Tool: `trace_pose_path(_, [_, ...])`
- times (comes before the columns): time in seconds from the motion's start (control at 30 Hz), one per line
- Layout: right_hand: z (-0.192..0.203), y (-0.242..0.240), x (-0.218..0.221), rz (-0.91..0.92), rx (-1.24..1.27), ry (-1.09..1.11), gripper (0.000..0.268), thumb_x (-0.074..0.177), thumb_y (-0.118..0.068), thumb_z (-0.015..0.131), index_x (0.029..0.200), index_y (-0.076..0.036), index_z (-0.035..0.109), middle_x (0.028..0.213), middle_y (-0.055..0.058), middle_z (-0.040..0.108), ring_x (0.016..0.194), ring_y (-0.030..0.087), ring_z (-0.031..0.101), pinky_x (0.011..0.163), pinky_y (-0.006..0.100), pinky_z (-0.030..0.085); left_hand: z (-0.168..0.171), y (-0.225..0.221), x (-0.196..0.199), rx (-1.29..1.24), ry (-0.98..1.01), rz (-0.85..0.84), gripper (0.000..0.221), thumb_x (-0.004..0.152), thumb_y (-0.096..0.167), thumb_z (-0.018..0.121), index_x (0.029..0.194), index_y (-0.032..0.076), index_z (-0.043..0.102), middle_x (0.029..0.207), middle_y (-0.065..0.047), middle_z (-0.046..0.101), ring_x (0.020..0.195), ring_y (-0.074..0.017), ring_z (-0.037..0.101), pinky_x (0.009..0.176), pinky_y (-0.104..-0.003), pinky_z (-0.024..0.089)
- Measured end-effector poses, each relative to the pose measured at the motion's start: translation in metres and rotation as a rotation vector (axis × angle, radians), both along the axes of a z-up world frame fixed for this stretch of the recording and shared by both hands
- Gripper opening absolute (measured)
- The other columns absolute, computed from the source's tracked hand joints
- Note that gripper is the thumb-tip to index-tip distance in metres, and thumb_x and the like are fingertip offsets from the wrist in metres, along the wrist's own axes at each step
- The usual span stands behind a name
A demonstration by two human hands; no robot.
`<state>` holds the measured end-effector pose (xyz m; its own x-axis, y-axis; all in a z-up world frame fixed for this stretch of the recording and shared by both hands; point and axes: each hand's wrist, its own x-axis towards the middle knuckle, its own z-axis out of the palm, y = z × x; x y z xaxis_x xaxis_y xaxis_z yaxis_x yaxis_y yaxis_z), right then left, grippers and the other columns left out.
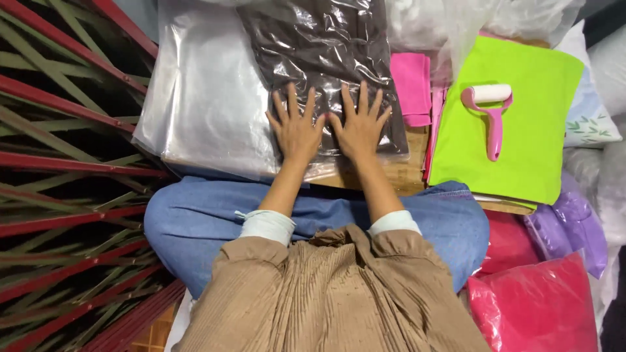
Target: The person places a brown fabric item into a clear plastic bag and seals the bag by hand.
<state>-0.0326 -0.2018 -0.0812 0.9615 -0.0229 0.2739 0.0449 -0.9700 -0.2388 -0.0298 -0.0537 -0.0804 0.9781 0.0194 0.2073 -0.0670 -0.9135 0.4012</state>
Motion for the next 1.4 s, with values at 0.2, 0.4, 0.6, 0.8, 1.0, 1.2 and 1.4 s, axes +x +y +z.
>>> trace_pose_path(0.2, [-0.042, -0.005, -0.009, 0.010, -0.090, 0.112, 0.064, 0.104, -0.060, 0.049, 0.162, -0.037, 0.033, 0.169, 0.010, 0.025, 0.153, 0.049, 0.017, 0.115, 0.077, 0.012, -0.026, 0.009, -0.011, 0.049, 0.163, -0.018, 0.059, 0.104, 0.055, 0.052, 0.158, 0.037, 0.039, 0.170, -0.011, 0.020, 0.155, -0.0443, 0.012, 0.118, -0.074, 0.009])
trace_pose_path(0.4, [-0.033, -0.010, 0.010, -0.028, -0.111, 0.286, 0.070, 0.102, -0.071, 0.036, 0.164, -0.043, 0.018, 0.173, 0.006, 0.016, 0.156, 0.046, 0.011, 0.119, 0.075, 0.008, -0.028, 0.008, 0.008, 0.115, 0.215, -0.045, 0.064, 0.102, 0.061, 0.044, 0.160, 0.037, 0.032, 0.171, -0.010, 0.015, 0.156, -0.0427, 0.006, 0.119, -0.072, 0.009])
trace_pose_path(0.6, [0.002, -0.018, 0.010, -0.011, -0.033, 0.422, 0.059, 0.105, -0.063, 0.041, 0.160, -0.043, 0.035, 0.169, 0.005, 0.028, 0.152, 0.047, 0.025, 0.113, 0.077, 0.024, 0.017, 0.004, -0.004, 0.047, 0.325, 0.015, 0.063, 0.098, 0.056, 0.055, 0.155, 0.029, 0.045, 0.171, -0.015, 0.010, 0.155, -0.0454, -0.005, 0.118, -0.074, 0.004])
trace_pose_path(0.8, [0.023, -0.011, 0.038, -0.026, 0.019, 0.098, 0.060, 0.105, -0.058, 0.051, 0.159, -0.033, 0.041, 0.165, 0.013, 0.032, 0.150, 0.052, 0.022, 0.114, 0.077, 0.024, 0.047, -0.015, 0.030, -0.071, 0.246, -0.002, 0.062, 0.106, 0.048, 0.049, 0.162, 0.028, 0.033, 0.171, -0.015, 0.009, 0.155, -0.0466, -0.004, 0.119, -0.073, 0.003])
trace_pose_path(1.0, [-0.020, -0.008, 0.055, -0.071, -0.117, 0.160, 0.073, 0.102, -0.065, 0.047, 0.165, -0.036, 0.025, 0.171, 0.013, 0.019, 0.152, 0.052, 0.017, 0.115, 0.078, 0.016, -0.003, -0.008, 0.056, 0.067, 0.284, 0.025, 0.065, 0.106, 0.056, 0.045, 0.164, 0.036, 0.022, 0.173, -0.011, 0.005, 0.155, -0.0463, -0.002, 0.117, -0.076, 0.006])
trace_pose_path(1.2, [-0.027, -0.007, 0.067, -0.081, -0.101, 0.143, 0.069, 0.105, -0.067, 0.043, 0.165, -0.036, 0.028, 0.171, 0.012, 0.019, 0.154, 0.050, 0.014, 0.117, 0.076, 0.010, -0.002, -0.011, 0.066, 0.077, 0.340, 0.047, 0.063, 0.108, 0.056, 0.044, 0.164, 0.038, 0.020, 0.173, -0.009, 0.002, 0.156, -0.0450, -0.002, 0.116, -0.078, 0.007])
trace_pose_path(1.4, [-0.024, -0.018, 0.080, -0.068, -0.064, 0.312, 0.070, 0.101, -0.072, 0.037, 0.162, -0.038, 0.029, 0.170, 0.010, 0.025, 0.156, 0.046, 0.012, 0.118, 0.076, 0.009, -0.011, -0.007, 0.083, 0.066, 0.447, 0.038, 0.063, 0.103, 0.060, 0.039, 0.161, 0.038, 0.029, 0.173, -0.007, 0.007, 0.156, -0.0410, -0.005, 0.112, -0.079, 0.001])
